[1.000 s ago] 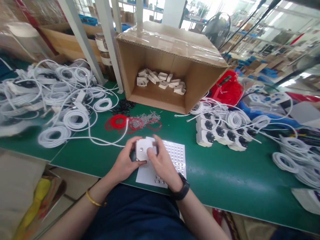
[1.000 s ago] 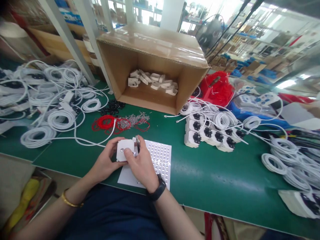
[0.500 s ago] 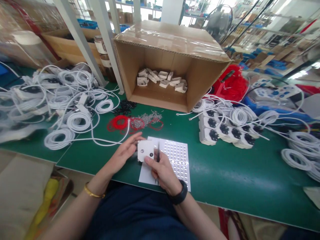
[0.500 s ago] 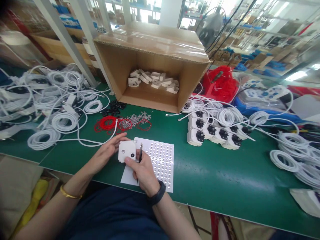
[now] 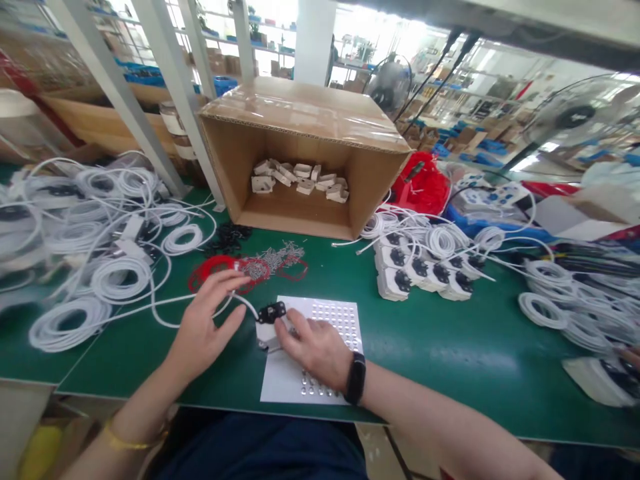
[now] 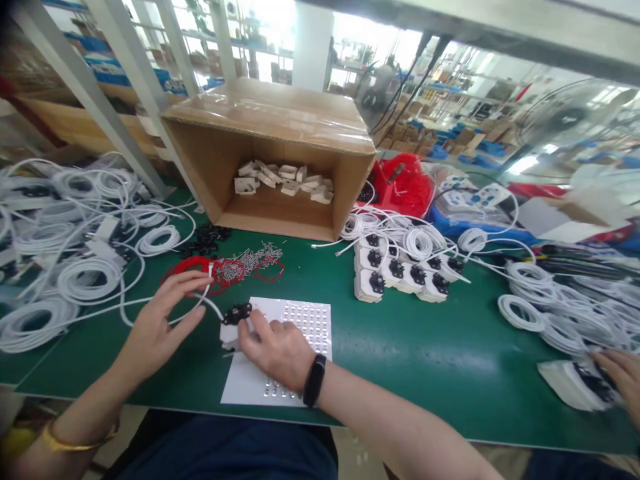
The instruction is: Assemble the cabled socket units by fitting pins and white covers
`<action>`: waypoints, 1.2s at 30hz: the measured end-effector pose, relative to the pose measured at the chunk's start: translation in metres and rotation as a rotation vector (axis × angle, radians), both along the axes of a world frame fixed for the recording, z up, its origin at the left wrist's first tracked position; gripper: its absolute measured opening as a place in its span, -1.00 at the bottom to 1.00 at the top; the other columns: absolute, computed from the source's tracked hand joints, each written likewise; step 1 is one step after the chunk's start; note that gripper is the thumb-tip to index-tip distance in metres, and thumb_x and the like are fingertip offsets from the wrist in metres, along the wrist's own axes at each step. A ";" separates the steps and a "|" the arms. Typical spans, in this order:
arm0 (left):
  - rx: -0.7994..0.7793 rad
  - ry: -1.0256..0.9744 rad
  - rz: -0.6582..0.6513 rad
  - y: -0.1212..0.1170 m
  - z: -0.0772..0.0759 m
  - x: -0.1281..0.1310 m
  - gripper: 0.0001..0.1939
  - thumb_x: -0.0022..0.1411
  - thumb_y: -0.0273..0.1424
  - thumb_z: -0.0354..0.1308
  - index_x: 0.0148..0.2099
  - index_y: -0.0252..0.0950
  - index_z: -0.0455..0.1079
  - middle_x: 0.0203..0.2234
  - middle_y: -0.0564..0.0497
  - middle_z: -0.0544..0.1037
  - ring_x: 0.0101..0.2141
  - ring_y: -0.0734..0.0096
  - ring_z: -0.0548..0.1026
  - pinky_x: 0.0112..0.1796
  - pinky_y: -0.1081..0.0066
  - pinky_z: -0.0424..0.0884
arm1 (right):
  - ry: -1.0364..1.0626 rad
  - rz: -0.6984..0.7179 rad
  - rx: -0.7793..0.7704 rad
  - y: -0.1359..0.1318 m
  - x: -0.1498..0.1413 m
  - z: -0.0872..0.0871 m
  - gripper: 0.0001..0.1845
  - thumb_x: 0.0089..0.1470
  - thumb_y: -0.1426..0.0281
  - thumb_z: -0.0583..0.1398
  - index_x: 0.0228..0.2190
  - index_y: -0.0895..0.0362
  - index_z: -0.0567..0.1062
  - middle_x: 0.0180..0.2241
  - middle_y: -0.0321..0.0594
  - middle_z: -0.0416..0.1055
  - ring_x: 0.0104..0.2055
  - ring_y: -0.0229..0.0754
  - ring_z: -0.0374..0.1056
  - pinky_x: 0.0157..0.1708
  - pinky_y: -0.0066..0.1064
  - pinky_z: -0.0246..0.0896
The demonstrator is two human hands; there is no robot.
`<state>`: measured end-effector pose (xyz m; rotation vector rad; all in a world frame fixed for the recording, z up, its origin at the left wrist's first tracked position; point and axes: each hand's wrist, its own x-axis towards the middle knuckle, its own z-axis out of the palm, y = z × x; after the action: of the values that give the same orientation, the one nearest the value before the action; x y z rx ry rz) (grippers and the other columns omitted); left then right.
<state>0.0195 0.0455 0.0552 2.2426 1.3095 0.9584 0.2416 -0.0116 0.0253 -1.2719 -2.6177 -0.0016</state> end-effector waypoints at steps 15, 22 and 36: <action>-0.082 0.308 -0.288 0.165 0.003 0.080 -0.79 0.25 -0.35 0.05 -0.29 -0.40 0.41 -0.44 0.08 0.47 -0.37 0.45 0.48 -0.27 0.36 0.41 | 0.306 -0.428 -0.315 0.179 0.048 0.001 -0.86 -0.04 0.53 0.27 -0.35 0.14 0.50 -0.30 -0.21 0.48 -0.23 -0.18 0.39 -0.23 -0.43 0.18; -0.083 0.225 -0.226 0.153 0.001 0.077 -0.66 0.31 -0.31 -0.08 -0.36 -0.45 0.38 -0.47 0.10 0.43 -0.41 0.53 0.46 -0.28 0.43 0.40 | 0.207 -0.460 -0.323 0.172 0.040 -0.015 -0.89 0.12 0.45 0.16 -0.26 0.18 0.43 -0.18 -0.03 0.42 -0.15 -0.10 0.35 -0.21 -0.37 0.13; -0.463 -0.383 0.473 -0.033 -0.003 -0.013 -0.76 0.00 -0.21 0.20 -0.37 -0.30 0.42 -0.60 0.06 0.50 -0.56 0.42 0.45 -0.48 0.45 0.40 | 0.554 -0.282 -0.411 0.121 0.028 0.012 -0.84 0.11 0.54 0.06 -0.29 0.17 0.42 -0.30 -0.22 0.43 -0.27 -0.23 0.34 -0.26 -0.43 0.17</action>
<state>0.0065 0.0123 0.0520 1.3555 1.6936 1.0358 0.2695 0.1089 0.0373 -1.4898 -2.0062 0.7588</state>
